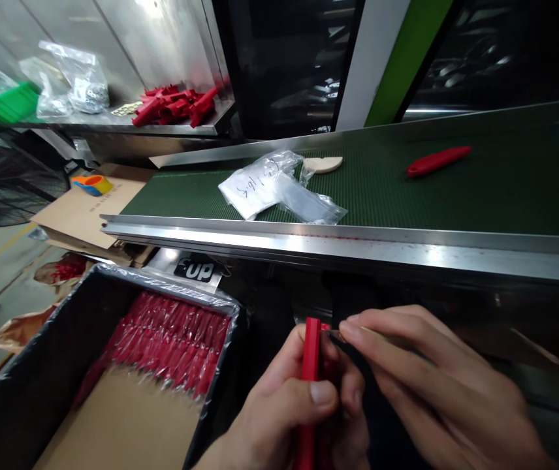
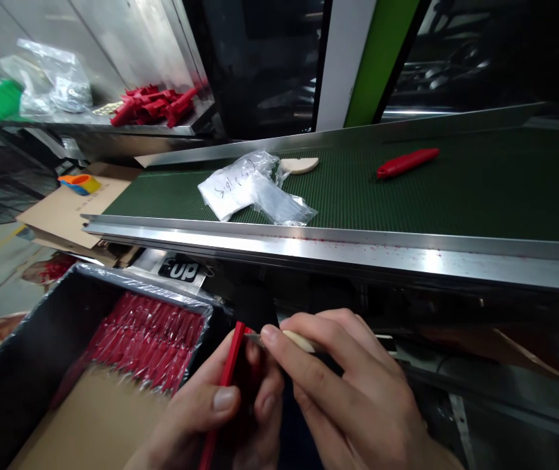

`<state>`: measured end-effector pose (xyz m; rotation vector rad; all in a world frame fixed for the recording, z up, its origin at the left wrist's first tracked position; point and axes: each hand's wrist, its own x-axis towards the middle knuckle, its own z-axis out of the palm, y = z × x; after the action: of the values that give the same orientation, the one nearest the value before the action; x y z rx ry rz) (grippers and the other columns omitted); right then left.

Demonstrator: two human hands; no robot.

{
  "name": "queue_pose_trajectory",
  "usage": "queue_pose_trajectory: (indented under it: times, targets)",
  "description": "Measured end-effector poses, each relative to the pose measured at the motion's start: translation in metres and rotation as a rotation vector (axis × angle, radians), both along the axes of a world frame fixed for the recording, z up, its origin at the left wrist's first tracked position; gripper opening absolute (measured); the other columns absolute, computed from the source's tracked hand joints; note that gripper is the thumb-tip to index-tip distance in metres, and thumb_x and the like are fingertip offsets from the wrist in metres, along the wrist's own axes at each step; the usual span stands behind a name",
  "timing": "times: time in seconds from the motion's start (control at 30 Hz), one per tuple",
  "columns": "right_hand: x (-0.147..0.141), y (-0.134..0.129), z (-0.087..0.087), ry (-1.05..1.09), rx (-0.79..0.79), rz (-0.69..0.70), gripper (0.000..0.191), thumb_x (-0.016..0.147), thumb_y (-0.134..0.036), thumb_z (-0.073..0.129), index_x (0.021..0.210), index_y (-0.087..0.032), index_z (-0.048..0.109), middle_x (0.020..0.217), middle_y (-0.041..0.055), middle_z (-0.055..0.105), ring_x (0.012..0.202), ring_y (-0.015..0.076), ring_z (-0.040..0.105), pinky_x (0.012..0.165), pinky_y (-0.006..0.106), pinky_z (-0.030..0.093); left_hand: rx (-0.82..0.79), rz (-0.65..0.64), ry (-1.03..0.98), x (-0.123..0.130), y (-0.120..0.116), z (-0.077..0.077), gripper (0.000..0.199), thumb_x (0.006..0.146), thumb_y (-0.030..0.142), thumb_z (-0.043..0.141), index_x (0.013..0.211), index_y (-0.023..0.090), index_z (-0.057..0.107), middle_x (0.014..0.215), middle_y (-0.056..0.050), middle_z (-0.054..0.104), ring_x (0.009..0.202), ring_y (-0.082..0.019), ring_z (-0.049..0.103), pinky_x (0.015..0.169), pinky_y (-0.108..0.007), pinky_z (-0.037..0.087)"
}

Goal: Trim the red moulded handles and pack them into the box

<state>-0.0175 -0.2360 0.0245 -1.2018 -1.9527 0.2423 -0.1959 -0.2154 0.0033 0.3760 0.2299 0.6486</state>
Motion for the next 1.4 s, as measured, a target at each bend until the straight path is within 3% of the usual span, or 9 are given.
queue_pose_trajectory:
  times: [0.17,0.33,0.53,0.77,0.93,1.13,1.4]
  targets:
    - [-0.002,0.001,-0.007,-0.052,0.043,-0.025,0.041,0.085,0.004,0.054,0.121,-0.013,0.064,0.113,0.0115,0.062,0.104,0.0179,0.059,0.086,0.032,0.053,0.040,-0.013,-0.061,-0.003,-0.001,-0.007,0.016,0.089,0.027,0.053,0.104,0.022,0.052,0.084,-0.002,0.052,0.050,-0.005,0.048,0.050,-0.016,0.045]
    - [0.006,0.006,-0.014,-0.010,0.023,-0.152,0.047,0.086,0.001,0.054,0.128,-0.020,0.061,0.116,0.0081,0.062,0.105,0.0174,0.060,0.083,0.031,0.052,0.077,-0.010,-0.050,-0.005,-0.006,-0.001,0.021,0.085,0.027,0.061,0.102,0.019,0.051,0.084,-0.005,0.056,0.064,-0.009,0.052,0.058,-0.015,0.041]
    - [0.004,0.002,-0.002,-0.069,0.059,0.007,0.040,0.087,-0.002,0.052,0.120,-0.020,0.066,0.111,0.0083,0.065,0.105,0.0182,0.061,0.082,0.030,0.054,0.046,0.023,-0.166,0.000,-0.003,-0.004,0.022,0.095,0.037,0.043,0.111,0.023,0.051,0.088,-0.004,0.055,0.043,-0.004,0.043,0.043,-0.015,0.037]
    - [0.004,0.001,-0.009,-0.198,0.073,0.010,0.045,0.085,-0.002,0.055,0.126,-0.020,0.061,0.116,0.0096,0.061,0.104,0.0219,0.056,0.080,0.036,0.050,0.023,0.053,-0.116,0.000,-0.003,0.001,0.027,0.093,0.038,0.045,0.109,0.019,0.056,0.080,-0.005,0.053,0.046,-0.006,0.043,0.039,-0.013,0.033]
    - [0.007,0.000,-0.008,-0.238,0.095,0.004,0.043,0.087,-0.006,0.053,0.126,-0.024,0.062,0.115,0.0078,0.064,0.102,0.0223,0.058,0.079,0.036,0.050,0.001,0.086,-0.047,0.000,-0.005,-0.003,0.029,0.091,0.040,0.048,0.107,0.017,0.057,0.078,-0.007,0.057,0.051,-0.009,0.048,0.045,-0.016,0.037]
    - [0.004,-0.002,-0.005,-0.220,0.050,-0.045,0.048,0.086,-0.004,0.053,0.126,-0.028,0.062,0.116,0.0063,0.066,0.105,0.0219,0.060,0.087,0.037,0.051,0.014,0.062,-0.233,0.003,-0.004,-0.002,0.027,0.096,0.035,0.039,0.113,0.018,0.052,0.087,-0.006,0.054,0.042,-0.003,0.041,0.038,-0.013,0.033]
    - [0.005,-0.003,-0.014,-0.258,0.056,-0.001,0.048,0.089,-0.006,0.051,0.133,-0.025,0.056,0.121,0.0082,0.062,0.108,0.0241,0.056,0.086,0.040,0.049,0.003,0.074,-0.280,0.002,-0.005,-0.006,0.028,0.099,0.035,0.033,0.113,0.022,0.054,0.089,-0.006,0.055,0.047,-0.004,0.044,0.047,-0.015,0.041]
